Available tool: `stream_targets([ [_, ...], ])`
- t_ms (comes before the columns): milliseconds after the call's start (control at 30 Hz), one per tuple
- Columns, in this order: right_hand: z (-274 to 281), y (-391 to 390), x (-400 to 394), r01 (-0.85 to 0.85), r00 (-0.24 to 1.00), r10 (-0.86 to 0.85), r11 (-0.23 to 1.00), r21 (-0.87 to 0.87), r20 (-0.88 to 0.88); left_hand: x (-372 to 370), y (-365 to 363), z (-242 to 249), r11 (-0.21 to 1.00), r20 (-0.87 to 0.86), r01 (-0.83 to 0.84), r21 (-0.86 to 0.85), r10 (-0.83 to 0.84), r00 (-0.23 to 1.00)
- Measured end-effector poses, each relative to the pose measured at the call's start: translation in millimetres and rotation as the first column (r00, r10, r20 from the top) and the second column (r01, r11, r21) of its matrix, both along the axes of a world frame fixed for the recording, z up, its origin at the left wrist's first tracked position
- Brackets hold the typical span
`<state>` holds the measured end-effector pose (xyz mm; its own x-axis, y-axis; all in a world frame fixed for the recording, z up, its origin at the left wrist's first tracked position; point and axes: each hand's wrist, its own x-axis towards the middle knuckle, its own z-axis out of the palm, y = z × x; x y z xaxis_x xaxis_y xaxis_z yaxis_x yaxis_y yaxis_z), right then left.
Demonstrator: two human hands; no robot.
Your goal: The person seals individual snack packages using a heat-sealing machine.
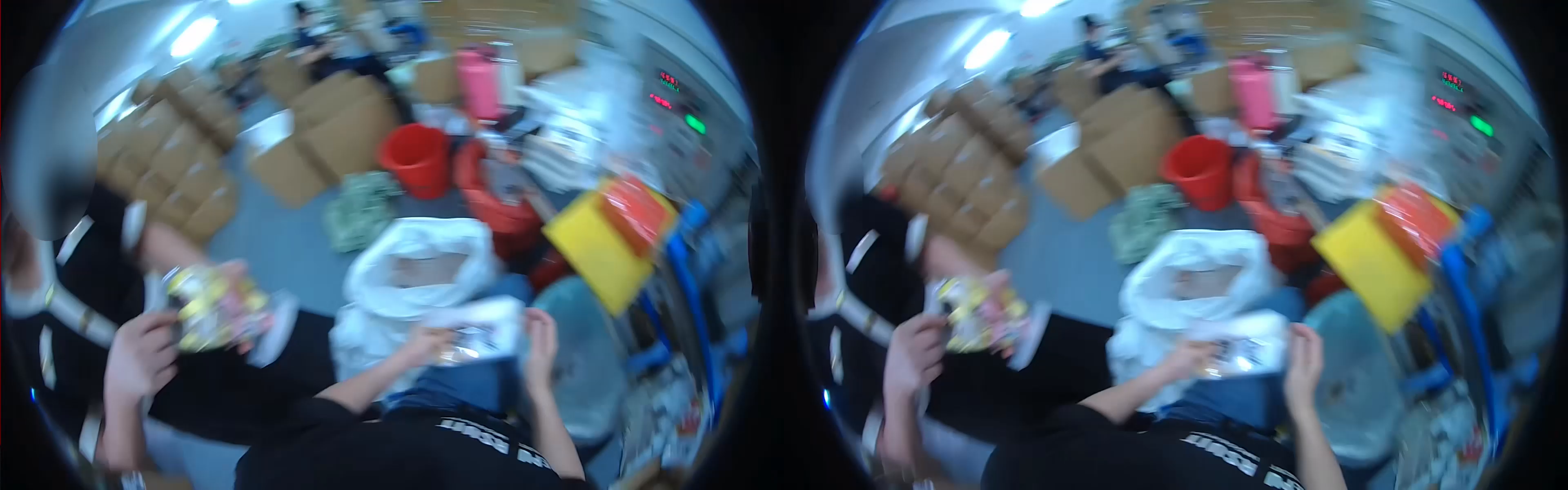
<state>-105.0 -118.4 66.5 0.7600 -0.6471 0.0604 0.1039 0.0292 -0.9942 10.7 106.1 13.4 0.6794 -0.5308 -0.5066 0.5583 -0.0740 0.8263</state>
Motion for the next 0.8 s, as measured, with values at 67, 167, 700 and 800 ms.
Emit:
stream_targets([
  [67,-5.0,-7.9,-33.0,0.040,0.998,-0.044,0.996,-0.074,-0.051,20.4,-3.0,40.1,0.998,-0.064,-0.022,0.066,0.026,0.998],
  [167,-18.3,-11.0,-81.3,0.014,0.984,-0.100,0.867,-0.499,-0.146,66.7,-32.6,68.9,0.956,0.076,0.103,-0.276,-0.085,0.993],
  [700,-58.4,3.6,-151.1,-0.577,0.543,-0.066,0.695,-0.429,-0.837,140.5,-360.1,134.6,0.822,0.615,0.567,0.055,-0.475,0.630],
  [800,-62.7,3.1,-152.2,-0.576,0.572,-0.059,0.681,-0.452,-0.818,157.1,-368.9,113.0,0.894,0.888,0.316,0.318,-0.398,0.231],
])
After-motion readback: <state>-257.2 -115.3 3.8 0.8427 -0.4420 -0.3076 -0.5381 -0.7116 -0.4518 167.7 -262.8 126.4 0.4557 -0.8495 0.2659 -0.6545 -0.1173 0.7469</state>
